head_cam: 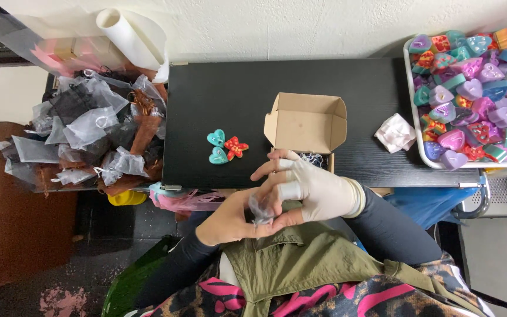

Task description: Wiping a work surface and packaging heart-shaped wax melts into a shipping box with organza bags.

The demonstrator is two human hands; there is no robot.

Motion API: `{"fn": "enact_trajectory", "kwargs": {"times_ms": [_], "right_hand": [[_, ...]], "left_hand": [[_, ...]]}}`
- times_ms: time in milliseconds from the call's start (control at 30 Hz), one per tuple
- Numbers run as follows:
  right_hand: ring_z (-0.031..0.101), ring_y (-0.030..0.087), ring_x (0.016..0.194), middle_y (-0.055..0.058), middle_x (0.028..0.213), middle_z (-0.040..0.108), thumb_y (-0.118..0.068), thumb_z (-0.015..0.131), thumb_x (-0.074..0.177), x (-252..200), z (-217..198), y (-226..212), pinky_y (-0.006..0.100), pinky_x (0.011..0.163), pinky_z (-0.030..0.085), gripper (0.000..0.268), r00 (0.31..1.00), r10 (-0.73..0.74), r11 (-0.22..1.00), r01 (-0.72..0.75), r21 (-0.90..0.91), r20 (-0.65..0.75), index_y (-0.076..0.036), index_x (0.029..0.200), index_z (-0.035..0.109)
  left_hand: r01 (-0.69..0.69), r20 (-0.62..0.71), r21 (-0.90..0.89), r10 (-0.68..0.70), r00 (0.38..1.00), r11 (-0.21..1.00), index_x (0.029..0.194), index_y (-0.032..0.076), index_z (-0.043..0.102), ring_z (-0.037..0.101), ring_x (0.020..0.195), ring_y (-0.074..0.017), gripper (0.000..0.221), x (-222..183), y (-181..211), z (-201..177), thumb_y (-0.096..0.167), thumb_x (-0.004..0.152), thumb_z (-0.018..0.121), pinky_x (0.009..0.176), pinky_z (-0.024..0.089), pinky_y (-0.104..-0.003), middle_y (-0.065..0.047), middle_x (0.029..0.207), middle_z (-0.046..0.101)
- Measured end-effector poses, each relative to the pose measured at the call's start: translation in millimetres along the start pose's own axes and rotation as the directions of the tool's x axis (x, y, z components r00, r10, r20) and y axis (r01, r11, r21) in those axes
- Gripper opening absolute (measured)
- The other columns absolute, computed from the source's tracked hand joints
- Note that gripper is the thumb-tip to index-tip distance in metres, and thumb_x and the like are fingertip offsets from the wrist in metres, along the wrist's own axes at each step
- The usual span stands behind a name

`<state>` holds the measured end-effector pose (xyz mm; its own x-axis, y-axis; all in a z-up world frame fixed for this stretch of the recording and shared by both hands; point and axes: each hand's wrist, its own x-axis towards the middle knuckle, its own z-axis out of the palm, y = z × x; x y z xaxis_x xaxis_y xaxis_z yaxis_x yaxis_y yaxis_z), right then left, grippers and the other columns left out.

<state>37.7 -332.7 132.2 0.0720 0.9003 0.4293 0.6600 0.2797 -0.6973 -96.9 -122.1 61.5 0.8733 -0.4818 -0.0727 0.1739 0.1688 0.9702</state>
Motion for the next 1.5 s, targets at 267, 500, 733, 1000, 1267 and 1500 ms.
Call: {"fn": "enact_trajectory", "kwargs": {"times_ms": [267,500,733,1000,1267,1500], "right_hand": [[0.052,0.029,0.133,0.005,0.132,0.061,-0.030,0.077,0.089,58,53,46,0.051,0.113,0.036,0.040,0.960,0.226,0.898,-0.272,-0.345,-0.168,-0.017,0.125,0.066],[0.029,0.040,0.149,0.019,0.159,0.036,-0.030,0.074,0.081,69,96,94,0.060,0.118,0.021,0.058,0.944,0.327,0.607,-0.252,-0.753,-0.053,-0.016,0.136,0.062],[0.027,0.037,0.151,0.018,0.158,0.037,-0.038,0.075,0.079,68,85,78,0.060,0.120,0.021,0.049,0.916,0.400,0.608,-0.276,-0.744,-0.012,-0.015,0.122,0.065],[0.058,0.031,0.126,0.010,0.134,0.060,-0.020,0.074,0.087,35,53,39,0.046,0.105,0.046,0.045,0.912,0.341,0.826,-0.406,-0.390,-0.227,-0.016,0.130,0.064],[0.064,0.022,0.112,0.009,0.122,0.062,0.006,0.070,0.093,-35,43,15,0.033,0.096,0.054,0.038,0.765,0.618,0.642,-0.356,0.680,-0.183,-0.009,0.127,0.065],[0.070,0.021,0.100,0.007,0.121,0.063,0.003,0.079,0.079,-43,32,-11,0.030,0.086,0.059,0.044,0.845,0.344,0.918,-0.393,-0.041,-0.410,-0.020,0.115,0.074]], "left_hand": [[0.094,-0.615,0.287,0.108,0.781,0.953,0.110,0.007,0.067,0.060,0.072,-0.0053,0.038,-55,5,-41,0.011,0.077,0.085,0.064,0.048,-0.023,0.003,0.082,0.066],[0.073,-0.691,0.391,0.240,0.682,0.918,0.113,0.005,0.067,0.059,0.077,-0.0023,0.037,-60,-9,-40,0.009,0.081,0.085,0.070,0.049,-0.020,0.005,0.085,0.065],[0.069,-0.690,0.410,0.260,0.676,0.909,0.111,0.006,0.068,0.060,0.078,-0.0023,0.035,-50,-11,-40,0.008,0.080,0.085,0.071,0.050,-0.020,0.005,0.084,0.065],[0.097,-0.595,0.593,0.354,0.722,0.799,0.113,0.005,0.068,0.070,0.084,-0.0107,0.042,-33,18,-33,-0.001,0.073,0.081,0.074,0.055,-0.026,-0.002,0.093,0.069],[0.055,-0.396,0.762,0.397,0.828,0.645,0.113,0.008,0.069,0.071,0.088,-0.0287,0.049,6,45,-11,0.001,0.066,0.081,0.075,0.055,-0.036,-0.009,0.095,0.069],[0.138,-0.362,0.747,0.224,0.905,0.650,0.108,0.008,0.069,0.072,0.086,-0.0319,0.042,29,45,1,0.010,0.069,0.083,0.072,0.055,-0.039,-0.011,0.095,0.071]]}}
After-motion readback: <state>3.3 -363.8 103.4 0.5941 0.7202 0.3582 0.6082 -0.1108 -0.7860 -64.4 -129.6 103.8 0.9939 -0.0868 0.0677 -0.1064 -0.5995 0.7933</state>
